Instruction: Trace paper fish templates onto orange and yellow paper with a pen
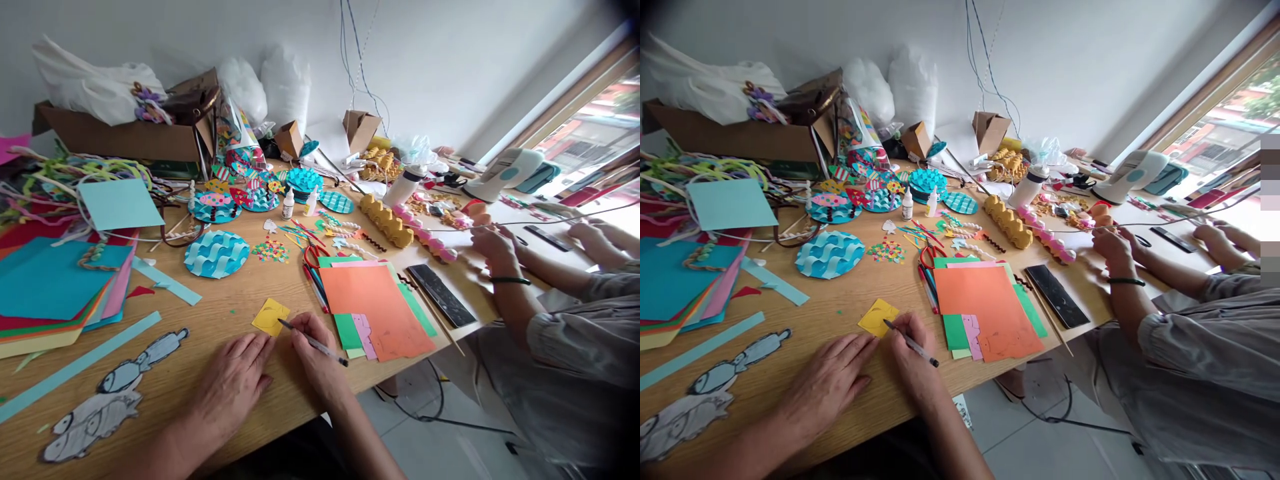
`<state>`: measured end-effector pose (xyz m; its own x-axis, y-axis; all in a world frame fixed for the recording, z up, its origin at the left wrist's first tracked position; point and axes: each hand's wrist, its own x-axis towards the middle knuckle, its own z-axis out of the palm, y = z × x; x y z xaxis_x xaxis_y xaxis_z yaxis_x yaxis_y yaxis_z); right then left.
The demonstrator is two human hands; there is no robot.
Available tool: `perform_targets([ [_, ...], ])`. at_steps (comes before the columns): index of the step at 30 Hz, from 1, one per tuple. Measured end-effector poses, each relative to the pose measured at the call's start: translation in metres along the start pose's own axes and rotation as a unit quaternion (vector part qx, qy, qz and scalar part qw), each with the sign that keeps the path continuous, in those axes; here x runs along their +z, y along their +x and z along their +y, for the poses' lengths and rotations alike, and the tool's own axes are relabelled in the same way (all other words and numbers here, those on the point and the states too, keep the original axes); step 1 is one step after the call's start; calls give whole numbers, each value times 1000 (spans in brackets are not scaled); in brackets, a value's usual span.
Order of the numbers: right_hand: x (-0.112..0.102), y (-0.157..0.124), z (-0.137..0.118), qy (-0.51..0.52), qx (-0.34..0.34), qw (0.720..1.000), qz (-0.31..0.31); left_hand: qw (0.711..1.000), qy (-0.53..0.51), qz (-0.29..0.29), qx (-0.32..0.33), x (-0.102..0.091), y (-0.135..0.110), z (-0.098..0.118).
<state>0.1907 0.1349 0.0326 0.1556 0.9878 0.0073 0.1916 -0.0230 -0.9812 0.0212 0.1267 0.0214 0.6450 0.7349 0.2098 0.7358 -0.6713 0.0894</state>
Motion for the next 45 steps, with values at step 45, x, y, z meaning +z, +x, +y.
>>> perform_targets([
  [45,7,-5,3,-157,-97,982,-50,998,17,53,-8,10,-4,6],
])
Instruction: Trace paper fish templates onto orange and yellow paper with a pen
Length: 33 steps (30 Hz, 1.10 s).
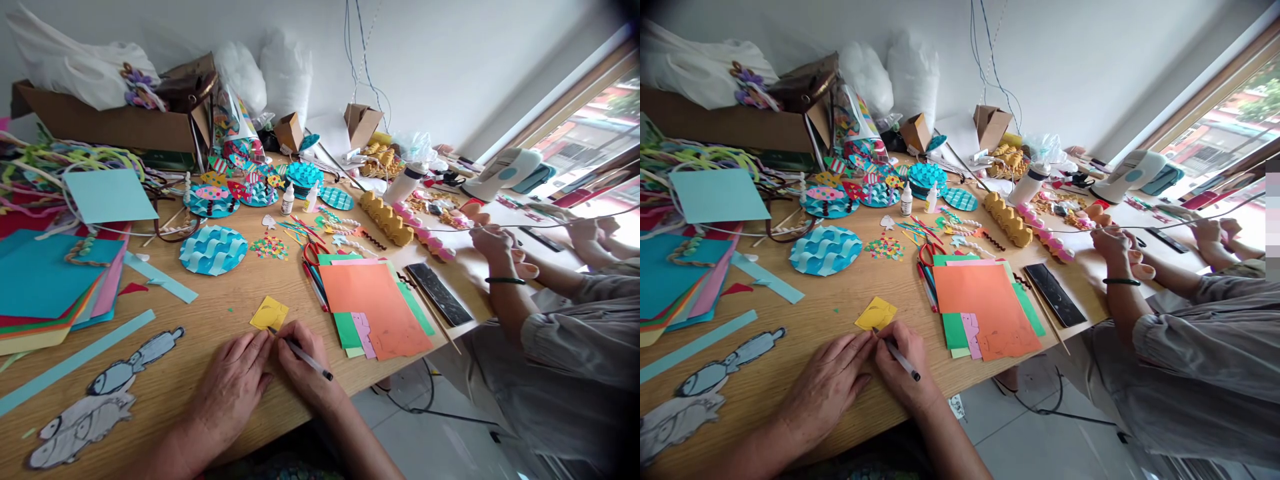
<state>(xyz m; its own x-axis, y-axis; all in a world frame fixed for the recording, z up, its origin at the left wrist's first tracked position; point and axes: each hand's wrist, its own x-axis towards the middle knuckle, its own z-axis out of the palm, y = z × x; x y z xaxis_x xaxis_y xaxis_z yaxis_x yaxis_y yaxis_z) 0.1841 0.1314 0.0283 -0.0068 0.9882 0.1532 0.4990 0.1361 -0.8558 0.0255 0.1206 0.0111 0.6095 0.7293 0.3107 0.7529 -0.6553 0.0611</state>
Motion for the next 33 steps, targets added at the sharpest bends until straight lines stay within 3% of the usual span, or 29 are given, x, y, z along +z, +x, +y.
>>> perform_targets([
  [33,-1,0,-2,-19,6,1000,-1,1000,-4,4,-3,1,1,0],
])
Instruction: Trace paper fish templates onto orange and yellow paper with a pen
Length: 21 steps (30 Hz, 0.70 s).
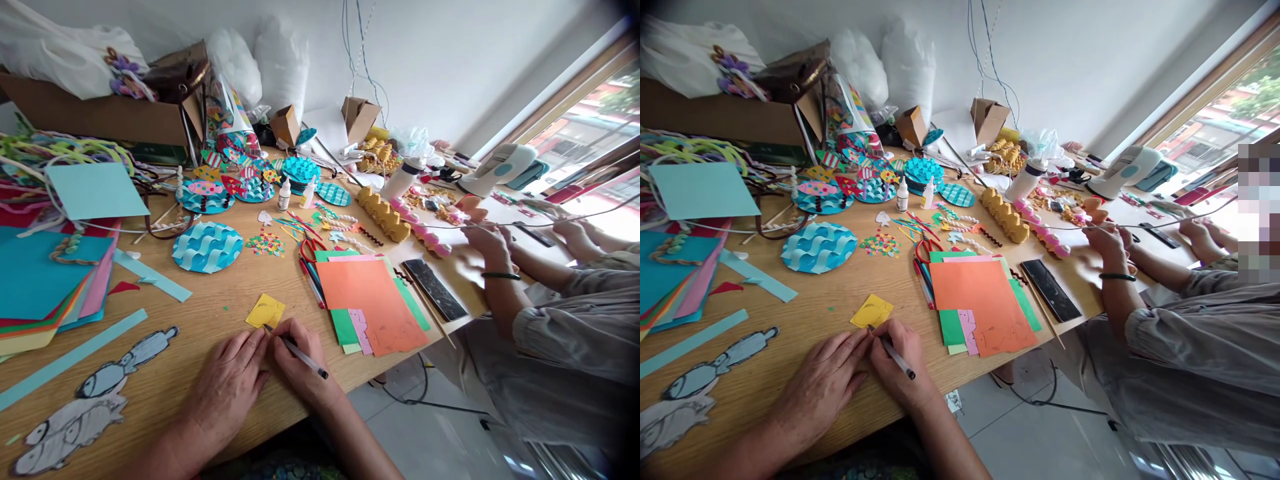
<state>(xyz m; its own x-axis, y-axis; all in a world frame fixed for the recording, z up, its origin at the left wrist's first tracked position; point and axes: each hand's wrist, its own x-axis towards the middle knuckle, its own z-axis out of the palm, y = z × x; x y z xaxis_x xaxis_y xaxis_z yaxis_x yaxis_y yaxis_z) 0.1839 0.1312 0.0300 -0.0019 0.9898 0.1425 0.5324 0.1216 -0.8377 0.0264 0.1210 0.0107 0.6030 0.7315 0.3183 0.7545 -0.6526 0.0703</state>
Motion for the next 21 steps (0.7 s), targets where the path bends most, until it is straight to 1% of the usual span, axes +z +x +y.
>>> perform_targets([
  [7,1,0,0,-11,0,1000,12,1000,-3,-6,-17,0,0,2],
  [17,2,-1,3,-30,1,999,32,1000,6,1,6,1,0,0],
  [21,3,-1,4,-32,4,999,36,1000,4,2,-5,2,-1,0],
])
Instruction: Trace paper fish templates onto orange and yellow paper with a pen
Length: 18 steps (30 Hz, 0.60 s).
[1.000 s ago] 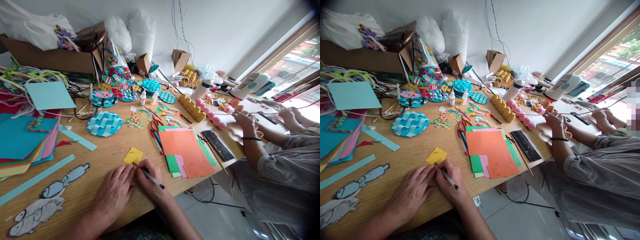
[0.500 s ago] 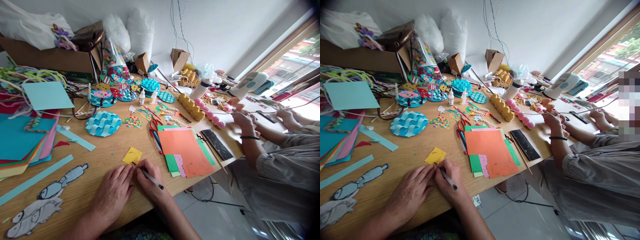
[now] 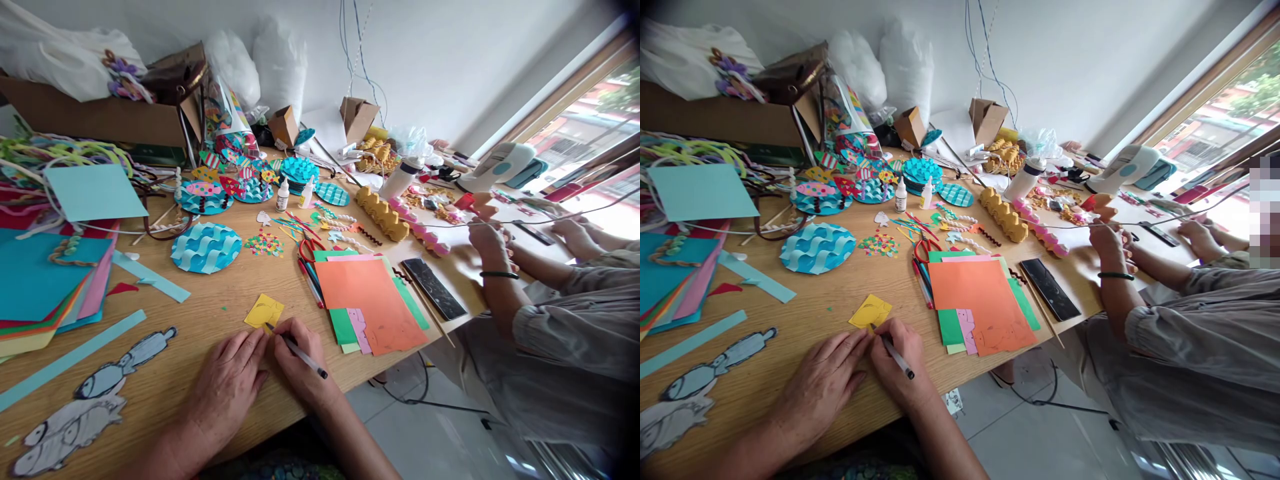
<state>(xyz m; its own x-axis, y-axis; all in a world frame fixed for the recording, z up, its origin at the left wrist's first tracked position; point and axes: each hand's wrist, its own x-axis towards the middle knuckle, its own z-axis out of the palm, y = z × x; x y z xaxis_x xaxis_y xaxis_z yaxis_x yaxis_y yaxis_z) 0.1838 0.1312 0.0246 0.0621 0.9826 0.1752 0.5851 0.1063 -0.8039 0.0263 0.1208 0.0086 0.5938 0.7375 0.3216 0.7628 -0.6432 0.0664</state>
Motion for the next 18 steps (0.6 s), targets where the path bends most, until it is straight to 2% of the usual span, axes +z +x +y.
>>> perform_targets([
  [18,-1,-1,1,15,0,1000,21,1000,8,1,12,-2,1,0],
])
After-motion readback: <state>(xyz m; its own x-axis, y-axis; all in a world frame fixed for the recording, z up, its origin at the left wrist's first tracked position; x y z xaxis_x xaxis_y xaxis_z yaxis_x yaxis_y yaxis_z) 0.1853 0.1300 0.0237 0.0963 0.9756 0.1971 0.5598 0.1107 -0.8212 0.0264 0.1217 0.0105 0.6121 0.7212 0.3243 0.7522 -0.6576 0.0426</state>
